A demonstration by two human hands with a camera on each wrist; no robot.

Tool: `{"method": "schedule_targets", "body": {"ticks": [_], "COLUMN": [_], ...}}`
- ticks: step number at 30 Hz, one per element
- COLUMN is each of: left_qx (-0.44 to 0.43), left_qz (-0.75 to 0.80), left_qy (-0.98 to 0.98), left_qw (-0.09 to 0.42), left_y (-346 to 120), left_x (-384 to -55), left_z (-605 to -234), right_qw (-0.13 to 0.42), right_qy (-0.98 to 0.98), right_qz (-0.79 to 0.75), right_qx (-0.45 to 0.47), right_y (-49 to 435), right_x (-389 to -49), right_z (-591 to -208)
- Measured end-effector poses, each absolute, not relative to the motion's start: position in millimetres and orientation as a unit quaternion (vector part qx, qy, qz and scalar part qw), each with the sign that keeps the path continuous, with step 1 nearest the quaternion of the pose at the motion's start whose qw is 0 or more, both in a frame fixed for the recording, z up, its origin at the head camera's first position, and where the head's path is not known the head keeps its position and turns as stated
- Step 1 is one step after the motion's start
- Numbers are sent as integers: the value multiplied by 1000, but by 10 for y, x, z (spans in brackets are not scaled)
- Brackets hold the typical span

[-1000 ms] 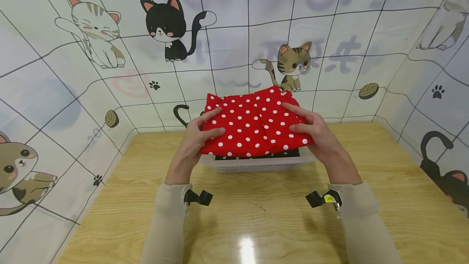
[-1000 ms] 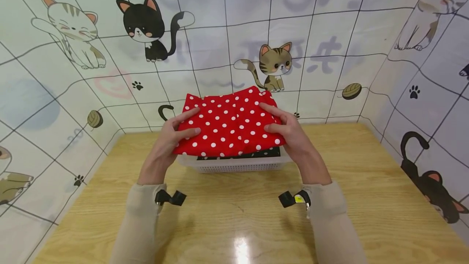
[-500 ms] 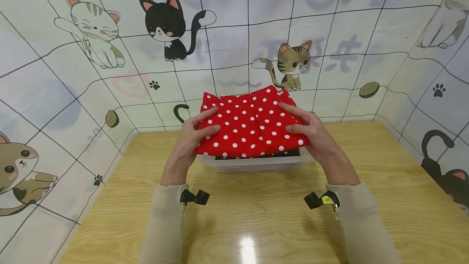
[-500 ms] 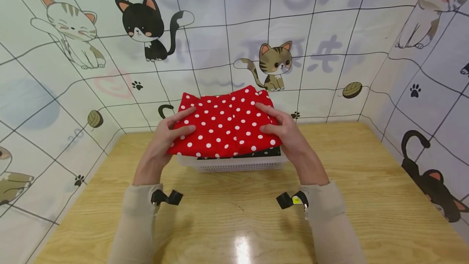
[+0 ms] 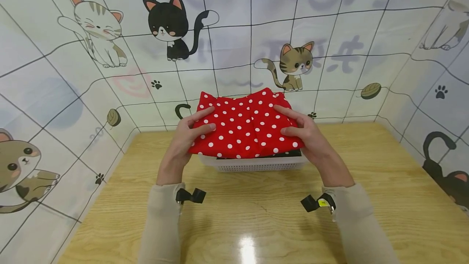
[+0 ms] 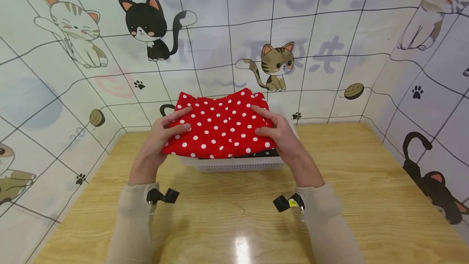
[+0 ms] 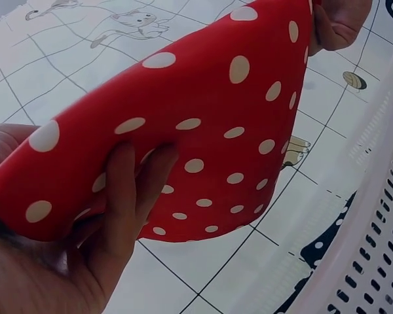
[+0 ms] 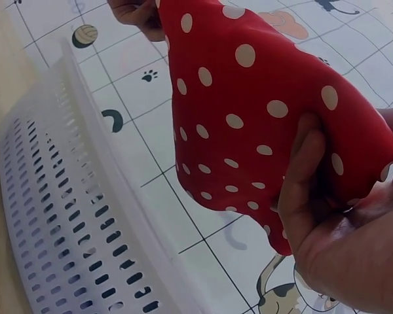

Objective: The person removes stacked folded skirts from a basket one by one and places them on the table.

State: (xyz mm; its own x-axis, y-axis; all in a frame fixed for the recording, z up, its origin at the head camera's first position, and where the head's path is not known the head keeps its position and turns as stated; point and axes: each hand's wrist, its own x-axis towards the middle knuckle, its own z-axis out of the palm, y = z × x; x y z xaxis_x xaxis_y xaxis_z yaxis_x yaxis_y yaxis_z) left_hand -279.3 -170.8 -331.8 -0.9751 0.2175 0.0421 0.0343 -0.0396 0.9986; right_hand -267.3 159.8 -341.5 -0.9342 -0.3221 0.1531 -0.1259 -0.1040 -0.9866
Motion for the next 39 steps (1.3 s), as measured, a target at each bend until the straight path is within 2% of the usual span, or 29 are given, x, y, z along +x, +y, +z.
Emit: {"method": "schedule_targets", "body": {"ticks": [8, 18, 24, 32, 39], "left_qx": [86, 78, 103, 120, 121], "left_qz": [716, 695, 688, 668, 625], "left_qy": [690, 709, 712, 727, 765], "left_qw": [60, 88, 93, 105, 93], "left_y": [-1842, -1960, -2101, -2448, -2938], "left_x": [-2784, -2781, -2762, -2743, -2731], "left_z": [-3309, -3352, -3388, -3370, -3378], "right_qw": [80, 78, 82, 121, 147], "right_qy": [666, 668, 674, 692, 698], "right_qz": [-722, -722, -716, -682, -663], "right_qx": [-169, -161, -163, -206, -228], "right_y": [1488, 1363, 1240, 1033, 646], "right_x": [-2669, -2648, -2650, -2642, -2737], "right_z": [-3440, -3513, -3518, -3567, -3570]}}
